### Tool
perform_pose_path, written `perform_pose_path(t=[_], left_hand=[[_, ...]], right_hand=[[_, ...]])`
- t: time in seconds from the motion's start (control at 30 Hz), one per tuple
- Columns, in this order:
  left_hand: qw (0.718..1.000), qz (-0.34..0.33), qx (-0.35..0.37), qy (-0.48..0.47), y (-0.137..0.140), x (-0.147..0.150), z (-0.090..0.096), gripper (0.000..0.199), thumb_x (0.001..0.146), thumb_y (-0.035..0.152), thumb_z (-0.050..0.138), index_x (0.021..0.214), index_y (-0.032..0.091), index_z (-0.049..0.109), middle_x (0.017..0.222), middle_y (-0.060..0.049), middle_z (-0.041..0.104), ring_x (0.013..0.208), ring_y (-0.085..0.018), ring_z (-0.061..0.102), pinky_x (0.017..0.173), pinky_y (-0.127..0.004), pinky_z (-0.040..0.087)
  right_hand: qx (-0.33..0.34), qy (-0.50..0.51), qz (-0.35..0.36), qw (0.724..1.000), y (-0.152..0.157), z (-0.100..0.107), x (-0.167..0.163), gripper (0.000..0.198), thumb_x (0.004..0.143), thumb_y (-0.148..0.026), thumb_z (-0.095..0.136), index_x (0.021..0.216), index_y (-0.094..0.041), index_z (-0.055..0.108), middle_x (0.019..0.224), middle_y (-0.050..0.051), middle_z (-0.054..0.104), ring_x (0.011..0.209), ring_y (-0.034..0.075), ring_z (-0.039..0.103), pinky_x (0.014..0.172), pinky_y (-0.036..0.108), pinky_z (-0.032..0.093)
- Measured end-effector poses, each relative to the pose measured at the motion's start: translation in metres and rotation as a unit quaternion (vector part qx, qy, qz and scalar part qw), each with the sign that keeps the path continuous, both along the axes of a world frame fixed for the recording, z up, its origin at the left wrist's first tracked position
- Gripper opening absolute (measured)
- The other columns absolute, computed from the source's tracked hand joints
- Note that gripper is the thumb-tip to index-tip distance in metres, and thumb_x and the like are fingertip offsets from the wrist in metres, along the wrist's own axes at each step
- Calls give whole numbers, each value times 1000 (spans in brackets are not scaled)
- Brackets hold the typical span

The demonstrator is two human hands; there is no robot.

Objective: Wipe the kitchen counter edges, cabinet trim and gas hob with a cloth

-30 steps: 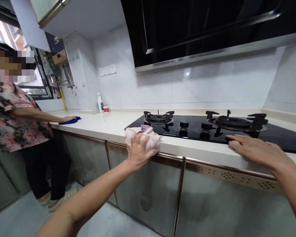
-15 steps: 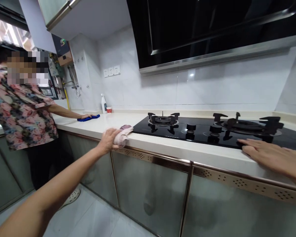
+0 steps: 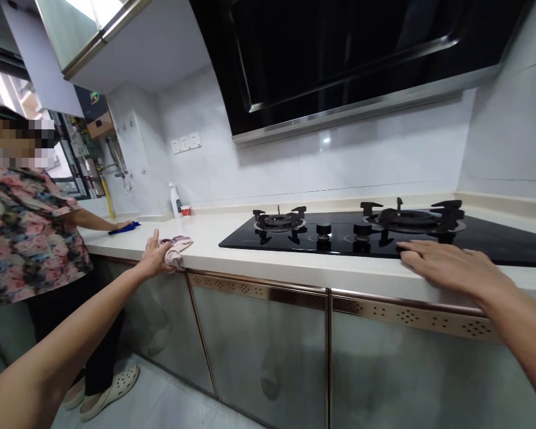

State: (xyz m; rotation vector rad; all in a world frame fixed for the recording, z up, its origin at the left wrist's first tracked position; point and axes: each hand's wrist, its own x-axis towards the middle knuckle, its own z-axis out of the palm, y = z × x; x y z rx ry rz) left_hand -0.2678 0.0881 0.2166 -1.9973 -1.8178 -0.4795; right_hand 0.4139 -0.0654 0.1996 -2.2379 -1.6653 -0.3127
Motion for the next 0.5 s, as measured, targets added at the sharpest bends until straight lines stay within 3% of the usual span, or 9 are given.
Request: perform_pose_path(t=[0.1,0.2,0.37,0.5], left_hand=[[997,27,-48,45,-10,11,13,81,65,48,76,139,26,50,157,-21,39,142,-48,34,97,-60,45],[995,19,-68,76,-18,24,23,72,71,51,69,137,28,50,142,-17,56,131,-39,47,97,-55,45],[987,6,-11,158,-30,49,20,54,78,52,63,126,28,56,127,-13,65,121,-36,54,103,-55,33],[980,-50,17,194,-35,80,14,49,78,55,64,117,25,61,121,-13,66,114,-36,55,97,-48,36]], right_hand=[[-42,23,-4,999,-6,8,-10,71,94,-51,19,152,-24,51,162,5,39,149,30,36,118,52,29],[-32,25,0,999,-9,10,-16,70,96,-48,18,151,-23,52,161,5,41,150,30,35,121,55,27],[-39,34,12,999,-14,13,-21,69,97,-47,17,153,-20,49,162,7,38,150,33,33,119,59,26],[-26,41,22,999,-16,15,-21,67,98,-45,18,151,-19,51,161,9,39,150,33,34,118,60,27]])
